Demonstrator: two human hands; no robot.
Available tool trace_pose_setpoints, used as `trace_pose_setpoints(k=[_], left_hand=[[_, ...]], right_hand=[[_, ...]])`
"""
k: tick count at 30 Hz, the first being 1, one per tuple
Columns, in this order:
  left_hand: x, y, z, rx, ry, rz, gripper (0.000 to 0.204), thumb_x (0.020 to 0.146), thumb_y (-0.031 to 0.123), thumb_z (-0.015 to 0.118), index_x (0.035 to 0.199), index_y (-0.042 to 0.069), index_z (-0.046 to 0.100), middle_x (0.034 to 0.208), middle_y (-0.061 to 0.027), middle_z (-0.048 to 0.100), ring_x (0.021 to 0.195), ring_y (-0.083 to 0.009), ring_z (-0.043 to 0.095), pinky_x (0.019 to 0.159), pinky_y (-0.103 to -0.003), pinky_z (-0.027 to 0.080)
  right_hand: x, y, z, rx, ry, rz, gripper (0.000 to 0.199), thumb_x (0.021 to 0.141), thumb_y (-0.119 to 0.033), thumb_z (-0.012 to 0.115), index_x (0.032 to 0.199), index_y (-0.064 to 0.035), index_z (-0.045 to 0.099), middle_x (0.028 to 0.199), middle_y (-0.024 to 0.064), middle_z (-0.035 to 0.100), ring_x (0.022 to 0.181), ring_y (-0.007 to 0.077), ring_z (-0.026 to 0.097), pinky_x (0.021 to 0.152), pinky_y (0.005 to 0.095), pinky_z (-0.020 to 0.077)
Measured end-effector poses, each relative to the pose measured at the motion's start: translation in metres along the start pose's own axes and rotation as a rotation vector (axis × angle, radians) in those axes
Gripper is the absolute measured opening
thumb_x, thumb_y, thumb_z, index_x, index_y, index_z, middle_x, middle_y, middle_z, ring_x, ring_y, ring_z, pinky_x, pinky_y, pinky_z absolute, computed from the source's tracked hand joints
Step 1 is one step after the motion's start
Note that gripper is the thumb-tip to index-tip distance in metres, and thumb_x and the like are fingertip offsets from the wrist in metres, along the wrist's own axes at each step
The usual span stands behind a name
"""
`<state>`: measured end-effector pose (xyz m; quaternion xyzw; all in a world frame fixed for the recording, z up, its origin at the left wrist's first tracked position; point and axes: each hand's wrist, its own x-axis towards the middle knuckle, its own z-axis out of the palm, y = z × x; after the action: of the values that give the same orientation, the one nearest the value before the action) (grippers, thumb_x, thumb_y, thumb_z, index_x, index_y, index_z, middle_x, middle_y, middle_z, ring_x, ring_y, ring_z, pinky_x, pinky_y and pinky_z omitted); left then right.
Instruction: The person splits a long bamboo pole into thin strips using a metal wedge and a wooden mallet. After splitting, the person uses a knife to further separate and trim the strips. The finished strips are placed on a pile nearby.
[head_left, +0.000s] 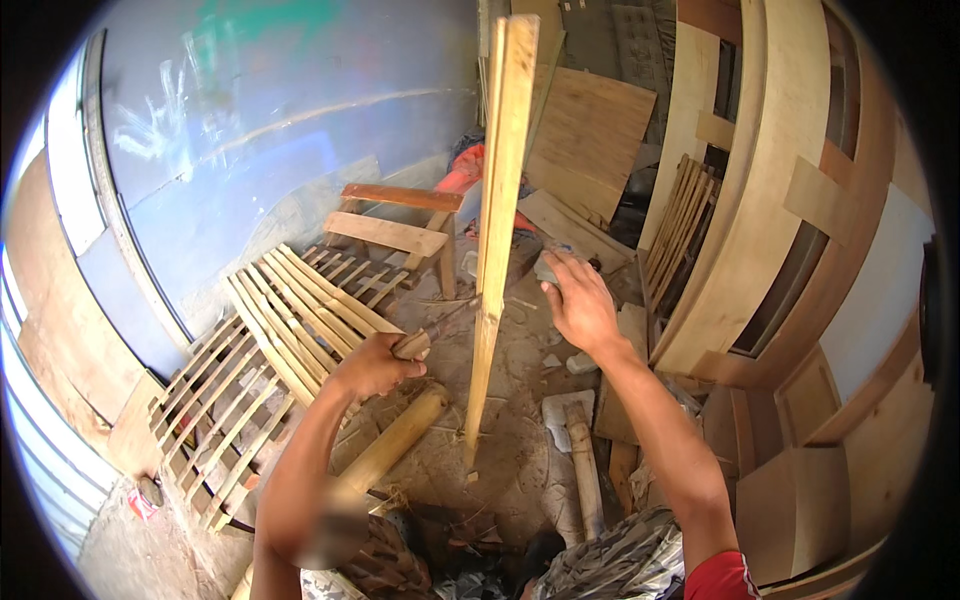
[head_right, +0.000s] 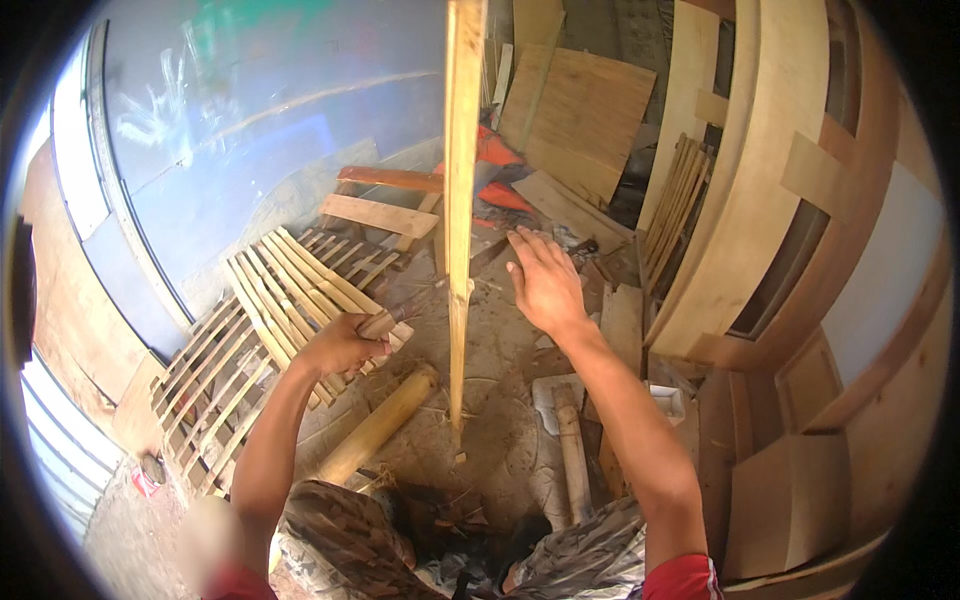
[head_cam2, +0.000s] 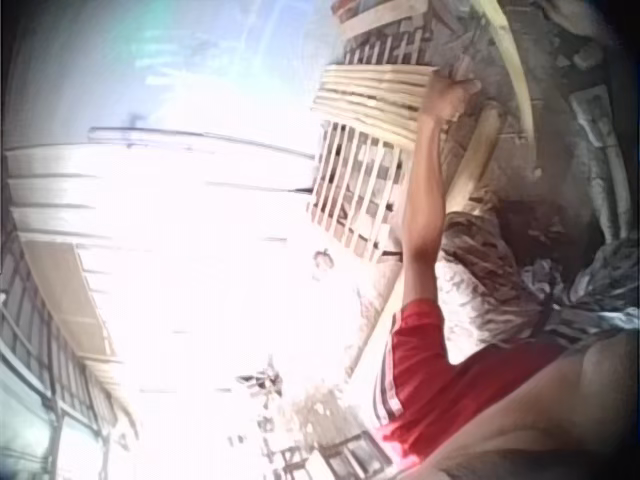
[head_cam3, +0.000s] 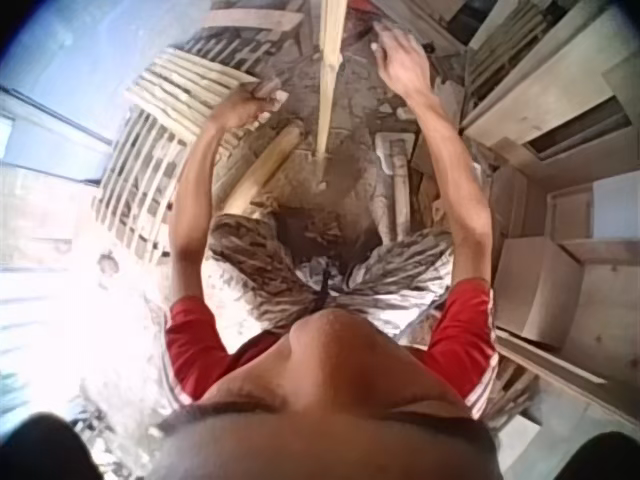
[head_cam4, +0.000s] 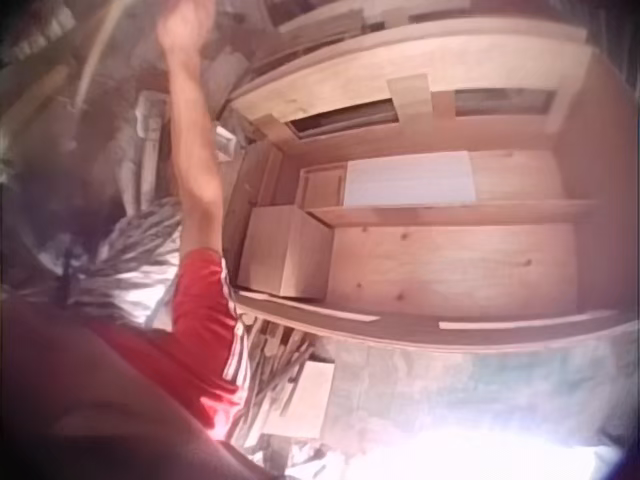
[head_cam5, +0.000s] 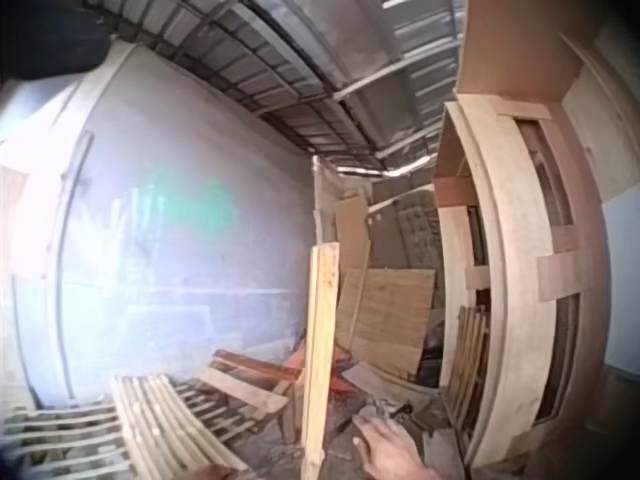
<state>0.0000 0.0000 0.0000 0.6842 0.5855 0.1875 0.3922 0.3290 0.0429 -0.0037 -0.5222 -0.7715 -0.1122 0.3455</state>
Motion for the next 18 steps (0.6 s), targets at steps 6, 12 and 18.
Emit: trace_pose_setpoints(k=[6, 12, 18], left_hand=[[-0.023, 0.005, -0.004, 0.087, 0.038, -0.054, 0.047, 0.084, 0.043, 0.074, 0.103, 0.001, 0.065, 0.064, -0.0029, 0.057, 0.057, -0.0115, 0.057, 0.054, -0.028, 0.046], [-0.013, -0.027, -0.031, 0.196, 0.095, 0.087, 0.052, 0.081, 0.048, 0.074, 0.1, 0.0, 0.068, 0.065, -0.0087, 0.062, 0.065, -0.0186, 0.065, 0.06, -0.034, 0.049], [-0.006, -0.032, -0.03, 0.579, 0.32, 0.152, 0.055, 0.075, 0.055, 0.073, 0.09, 0.003, 0.069, 0.069, -0.0179, 0.064, 0.069, -0.0375, 0.065, 0.068, -0.044, 0.052]], right_hand=[[0.006, 0.006, 0.039, -0.128, 0.044, -0.259, 0.037, 0.096, -0.022, 0.054, 0.131, -0.0107, 0.054, 0.134, 0.0085, 0.052, 0.128, 0.0299, 0.045, 0.113, 0.044, 0.031], [0.016, -0.017, 0.044, -0.085, 0.003, -0.372, 0.02, 0.093, -0.024, 0.058, 0.102, -0.0069, 0.062, 0.1, 0.0096, 0.06, 0.109, 0.03, 0.056, 0.107, 0.0401, 0.0385], [0.011, -0.041, 0.044, -0.005, 0.068, -0.43, 0.014, 0.088, -0.02, 0.064, 0.086, -0.0077, 0.059, 0.083, 0.0068, 0.057, 0.085, 0.0257, 0.057, 0.081, 0.0384, 0.0427]])
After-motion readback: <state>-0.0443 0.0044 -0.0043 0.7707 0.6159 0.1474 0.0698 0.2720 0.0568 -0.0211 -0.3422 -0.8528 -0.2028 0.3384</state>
